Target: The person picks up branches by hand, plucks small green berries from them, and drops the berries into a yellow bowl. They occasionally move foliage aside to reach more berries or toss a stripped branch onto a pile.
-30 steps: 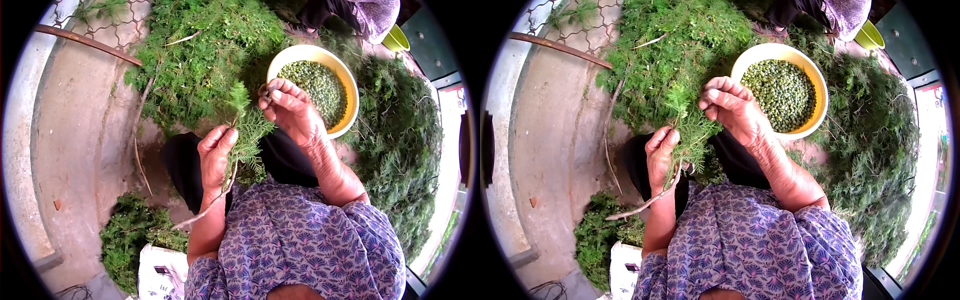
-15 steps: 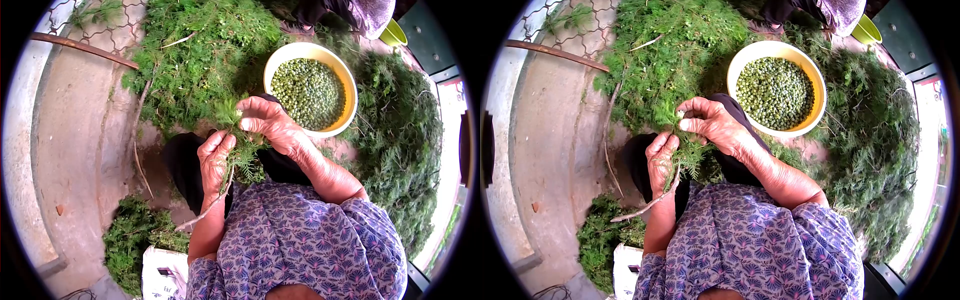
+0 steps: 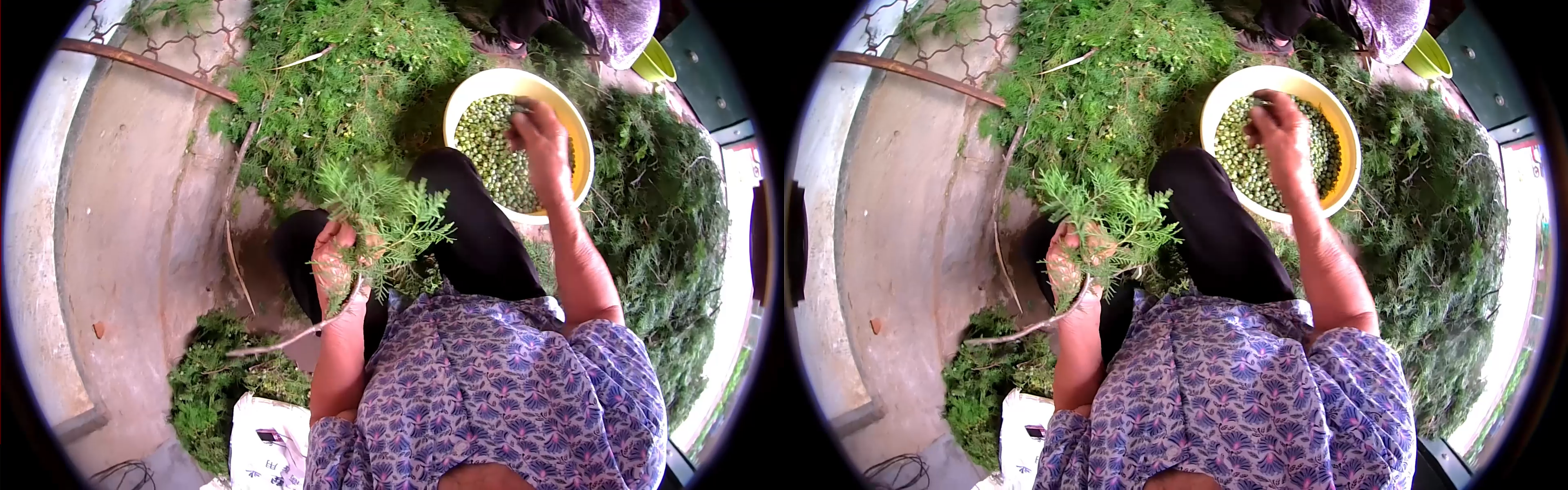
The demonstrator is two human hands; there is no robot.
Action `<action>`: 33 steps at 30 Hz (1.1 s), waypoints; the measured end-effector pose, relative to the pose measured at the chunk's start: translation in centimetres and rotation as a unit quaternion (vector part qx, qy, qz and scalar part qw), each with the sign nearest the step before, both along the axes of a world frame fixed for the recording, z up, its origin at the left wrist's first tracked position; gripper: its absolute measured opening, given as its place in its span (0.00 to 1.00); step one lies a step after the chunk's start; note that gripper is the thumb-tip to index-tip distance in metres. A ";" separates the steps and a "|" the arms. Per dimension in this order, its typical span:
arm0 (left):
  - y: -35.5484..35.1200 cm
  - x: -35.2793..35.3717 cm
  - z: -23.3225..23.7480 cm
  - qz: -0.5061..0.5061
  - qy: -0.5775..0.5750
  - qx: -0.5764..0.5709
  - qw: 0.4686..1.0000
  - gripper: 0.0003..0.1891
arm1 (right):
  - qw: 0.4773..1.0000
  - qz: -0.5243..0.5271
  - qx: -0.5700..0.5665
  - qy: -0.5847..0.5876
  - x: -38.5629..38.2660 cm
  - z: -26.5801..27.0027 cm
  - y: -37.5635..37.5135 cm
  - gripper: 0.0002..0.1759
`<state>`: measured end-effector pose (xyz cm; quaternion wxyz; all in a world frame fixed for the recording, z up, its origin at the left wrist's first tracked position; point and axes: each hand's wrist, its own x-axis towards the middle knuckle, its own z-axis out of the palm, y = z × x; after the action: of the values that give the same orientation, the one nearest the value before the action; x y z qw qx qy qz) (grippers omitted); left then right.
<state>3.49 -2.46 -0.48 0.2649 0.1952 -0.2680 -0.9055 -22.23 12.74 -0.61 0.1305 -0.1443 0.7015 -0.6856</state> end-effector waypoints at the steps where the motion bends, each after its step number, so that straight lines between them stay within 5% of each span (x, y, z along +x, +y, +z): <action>1: -0.3 0.2 0.0 0.010 0.015 0.002 1.000 0.07 | 0.993 -0.006 0.085 0.082 -2.0 -2.0 1.2 0.17; 4: -0.5 0.1 1.8 0.072 -0.025 -0.017 0.997 0.04 | 0.865 -0.075 0.323 0.377 -6.9 -7.7 5.2 0.21; 6: -1.9 0.5 0.8 0.073 -0.020 0.005 0.997 0.05 | 0.846 -0.094 0.399 0.343 -7.7 -7.6 6.7 0.22; 10: -4.3 0.0 0.3 0.153 -0.083 -0.030 0.984 0.06 | 0.978 -0.042 0.180 0.100 -2.9 -2.0 3.5 0.18; 13: -5.3 -2.2 1.8 0.250 -0.089 -0.163 0.950 0.07 | 0.990 0.109 0.070 0.060 3.8 2.9 0.4 0.14; 15: -4.9 -3.7 3.9 0.266 -0.134 -0.331 0.895 0.06 | 0.975 0.223 0.002 -0.015 7.0 5.0 -0.4 0.16; 16: -4.7 -4.1 4.4 0.257 -0.201 -0.456 0.828 0.06 | 0.956 0.282 -0.030 -0.073 8.2 5.8 -0.6 0.20; 18: -3.6 -5.8 5.0 0.266 -0.153 -0.615 0.726 0.07 | 0.923 0.342 -0.095 -0.151 9.9 6.3 -1.0 0.25; 20: -3.8 -7.1 4.9 0.270 -0.115 -0.793 0.534 0.05 | 0.864 0.396 -0.118 -0.287 10.3 6.6 -0.5 0.36; 22: -3.2 -7.6 4.5 0.232 -0.094 -0.868 0.429 0.06 | 0.804 0.443 -0.141 -0.370 10.0 5.6 0.0 0.39; 26: -1.7 -7.5 4.8 0.125 -0.114 -0.915 0.367 0.10 | 0.835 0.479 -0.010 -0.270 11.1 4.5 0.6 0.29; 28: -1.3 -7.8 4.3 0.118 -0.088 -0.916 0.372 0.15 | 0.830 0.485 0.076 -0.265 12.0 4.1 0.5 0.13; 33: -0.6 -7.9 5.1 0.142 -0.088 -0.912 0.375 0.18 | 0.901 0.411 0.115 -0.077 13.3 3.4 0.8 0.10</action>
<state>-4.40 -3.04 4.67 0.3825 -0.0506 -0.9217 -0.0404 -8.93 13.58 2.79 0.4696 -0.3506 0.6419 -0.4945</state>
